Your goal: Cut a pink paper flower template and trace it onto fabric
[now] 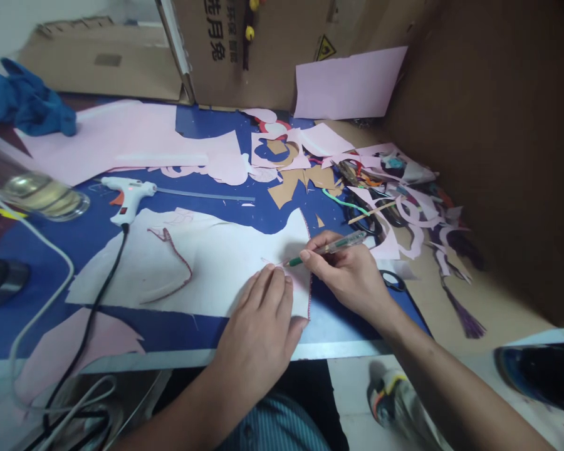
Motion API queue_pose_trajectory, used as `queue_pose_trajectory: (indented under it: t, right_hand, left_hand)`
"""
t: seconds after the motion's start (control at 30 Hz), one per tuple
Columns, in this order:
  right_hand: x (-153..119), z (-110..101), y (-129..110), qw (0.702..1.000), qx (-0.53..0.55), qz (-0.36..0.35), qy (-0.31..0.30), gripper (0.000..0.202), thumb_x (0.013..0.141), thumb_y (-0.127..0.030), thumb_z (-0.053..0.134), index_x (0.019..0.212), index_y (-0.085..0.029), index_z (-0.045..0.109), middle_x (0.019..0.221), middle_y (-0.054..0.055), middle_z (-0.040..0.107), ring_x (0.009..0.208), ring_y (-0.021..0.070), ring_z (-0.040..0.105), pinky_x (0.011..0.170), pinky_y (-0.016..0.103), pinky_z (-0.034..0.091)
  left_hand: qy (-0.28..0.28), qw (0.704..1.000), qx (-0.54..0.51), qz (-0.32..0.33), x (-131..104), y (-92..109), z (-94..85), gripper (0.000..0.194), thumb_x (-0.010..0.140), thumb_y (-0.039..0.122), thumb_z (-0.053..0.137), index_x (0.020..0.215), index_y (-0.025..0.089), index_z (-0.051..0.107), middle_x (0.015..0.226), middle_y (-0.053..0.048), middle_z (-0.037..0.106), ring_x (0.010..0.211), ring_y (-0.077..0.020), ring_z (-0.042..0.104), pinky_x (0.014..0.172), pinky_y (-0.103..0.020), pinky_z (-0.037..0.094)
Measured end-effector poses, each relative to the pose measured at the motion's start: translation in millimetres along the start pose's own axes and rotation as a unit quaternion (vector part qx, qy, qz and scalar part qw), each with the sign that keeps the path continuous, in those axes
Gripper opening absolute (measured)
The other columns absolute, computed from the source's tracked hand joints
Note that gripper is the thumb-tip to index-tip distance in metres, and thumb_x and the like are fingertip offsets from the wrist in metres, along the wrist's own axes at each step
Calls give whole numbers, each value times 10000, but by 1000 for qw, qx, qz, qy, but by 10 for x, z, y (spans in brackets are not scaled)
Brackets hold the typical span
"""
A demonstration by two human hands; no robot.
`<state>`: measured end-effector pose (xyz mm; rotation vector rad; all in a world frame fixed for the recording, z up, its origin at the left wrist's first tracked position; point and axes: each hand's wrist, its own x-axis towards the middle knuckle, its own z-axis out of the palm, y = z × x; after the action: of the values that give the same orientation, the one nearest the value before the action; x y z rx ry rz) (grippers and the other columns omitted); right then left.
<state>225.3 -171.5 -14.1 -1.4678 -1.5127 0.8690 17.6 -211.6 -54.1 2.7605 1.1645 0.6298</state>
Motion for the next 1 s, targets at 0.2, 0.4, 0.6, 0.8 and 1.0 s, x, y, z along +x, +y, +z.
queue_pose_trajectory:
  t: [0.2, 0.4, 0.6, 0.8, 1.0]
  right_hand:
    - [-9, 8, 18, 1000, -6, 0, -6, 236, 989, -406, 743, 866, -207, 715, 778, -9, 677, 567, 119, 583, 505, 253, 409]
    - [-6, -16, 24, 1000, -15, 1, 10, 253, 999, -409, 731, 852, -204, 713, 762, -15, 659, 530, 110, 556, 472, 257, 371]
    - [-25, -2, 21, 1000, -14, 3, 5, 240, 992, -399, 738, 858, -202, 713, 790, -7, 671, 555, 116, 576, 488, 256, 402]
    - [-19, -11, 33, 1000, -14, 1, 10, 227, 997, -398, 739, 876, -208, 707, 724, -26, 639, 541, 118, 559, 485, 255, 384]
    - [-35, -13, 35, 1000, -11, 7, 4, 241, 1000, -425, 743, 888, -214, 712, 752, -8, 664, 575, 139, 584, 514, 269, 420]
  left_hand:
    - [-2, 1000, -4, -6, -3, 7, 2, 546, 1140, 424, 505, 1469, 4, 622, 1546, -266, 658, 1502, -412, 585, 1234, -580, 528]
    - [-2, 1000, 1, -5, 2, 6, -6, 547, 1144, 425, 494, 1463, 1, 629, 1527, -261, 672, 1482, -412, 601, 1218, -574, 541]
    - [1, 1000, -2, -2, -3, 7, 3, 547, 1134, 415, 519, 1464, -7, 625, 1532, -266, 665, 1488, -419, 592, 1222, -584, 533]
    - [1, 1000, -1, -6, -3, 8, -2, 540, 1138, 420, 517, 1464, 5, 627, 1532, -254, 670, 1490, -411, 594, 1236, -562, 523]
    - [-5, 1000, -1, -6, -1, 7, -7, 549, 1150, 424, 482, 1474, 1, 615, 1539, -266, 663, 1497, -415, 588, 1219, -587, 538]
